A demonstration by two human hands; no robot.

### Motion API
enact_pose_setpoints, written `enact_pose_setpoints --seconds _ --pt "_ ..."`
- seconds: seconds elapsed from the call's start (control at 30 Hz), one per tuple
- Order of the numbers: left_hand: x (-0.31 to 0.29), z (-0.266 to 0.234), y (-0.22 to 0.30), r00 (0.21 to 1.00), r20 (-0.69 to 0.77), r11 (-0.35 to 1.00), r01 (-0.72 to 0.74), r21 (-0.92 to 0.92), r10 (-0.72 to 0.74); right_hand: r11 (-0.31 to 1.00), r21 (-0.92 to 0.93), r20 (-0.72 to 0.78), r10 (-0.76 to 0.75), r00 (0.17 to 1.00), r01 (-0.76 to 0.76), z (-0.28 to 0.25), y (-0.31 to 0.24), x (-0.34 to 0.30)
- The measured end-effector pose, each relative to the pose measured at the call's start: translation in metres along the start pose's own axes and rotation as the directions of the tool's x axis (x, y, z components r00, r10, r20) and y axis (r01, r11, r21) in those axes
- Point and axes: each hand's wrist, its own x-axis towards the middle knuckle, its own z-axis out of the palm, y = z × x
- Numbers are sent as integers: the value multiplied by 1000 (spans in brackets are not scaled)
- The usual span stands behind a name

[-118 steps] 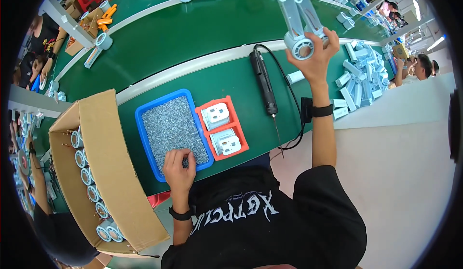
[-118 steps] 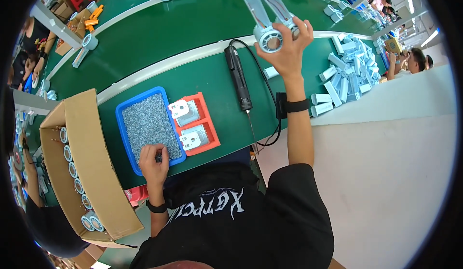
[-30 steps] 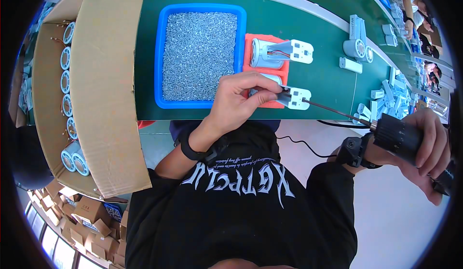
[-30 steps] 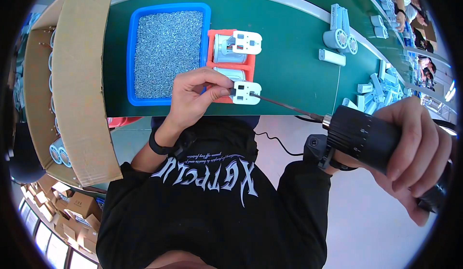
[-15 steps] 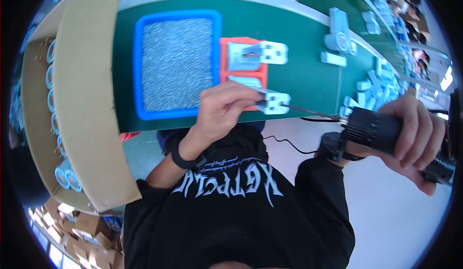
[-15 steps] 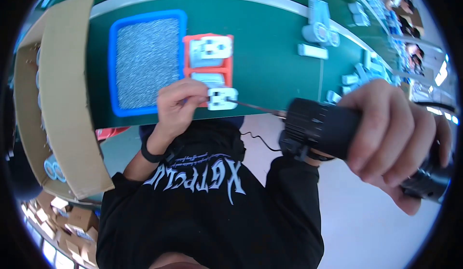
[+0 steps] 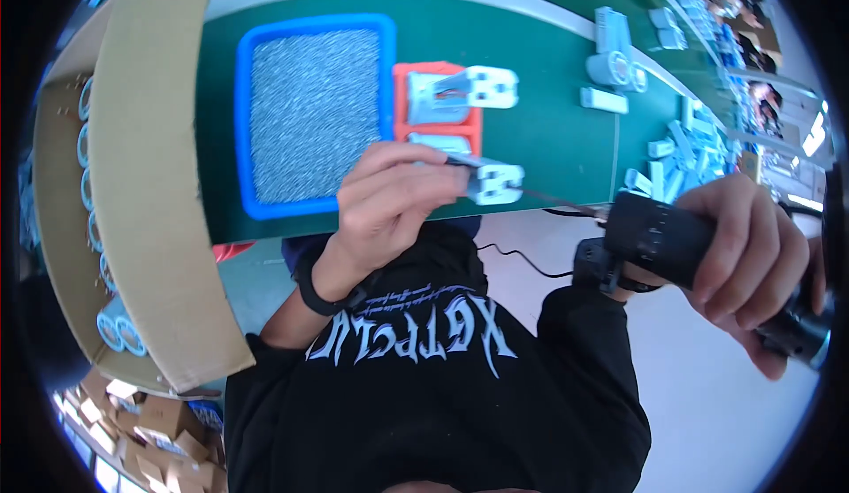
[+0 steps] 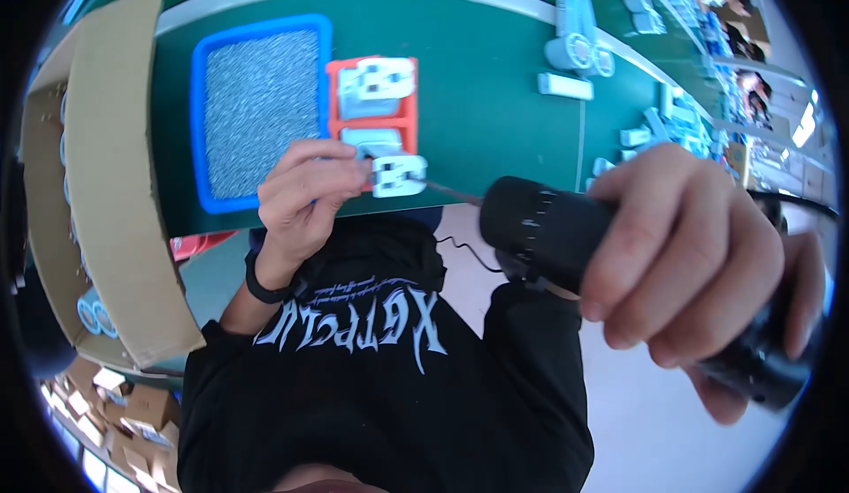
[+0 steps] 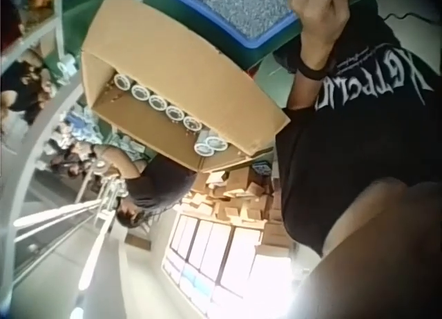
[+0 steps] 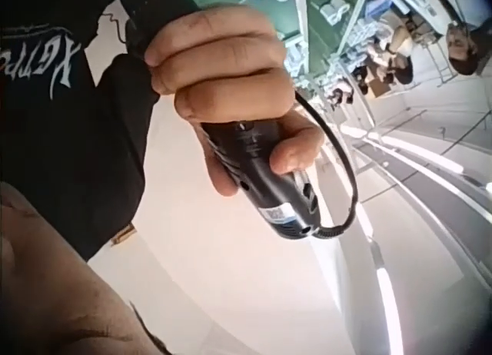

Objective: The person places fan motors into a holder, fits plastic housings over them, and secures the components by picking screws from a tray and driving them in with a power screwdriver.

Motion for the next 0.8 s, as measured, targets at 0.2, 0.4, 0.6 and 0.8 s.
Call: enact_pose_setpoints --seconds 0.2,0.4,0.6,0.8 --pt "8 -51 -9 949 151 889 195 413 -278 996 3 248 90 964 -93 -9 7 7" --pt "-1 -61 -19 683 428 747 266 609 -592 992 6 372 114 921 -125 -10 20 10" --pt "-3 -64 -24 757 392 804 286 521 -523 996 44 390 54 919 -77 -10 31 6" --pt "-4 -55 -24 874 204 855 340 390 -441 996 60 394 32 918 -60 -10 37 7"
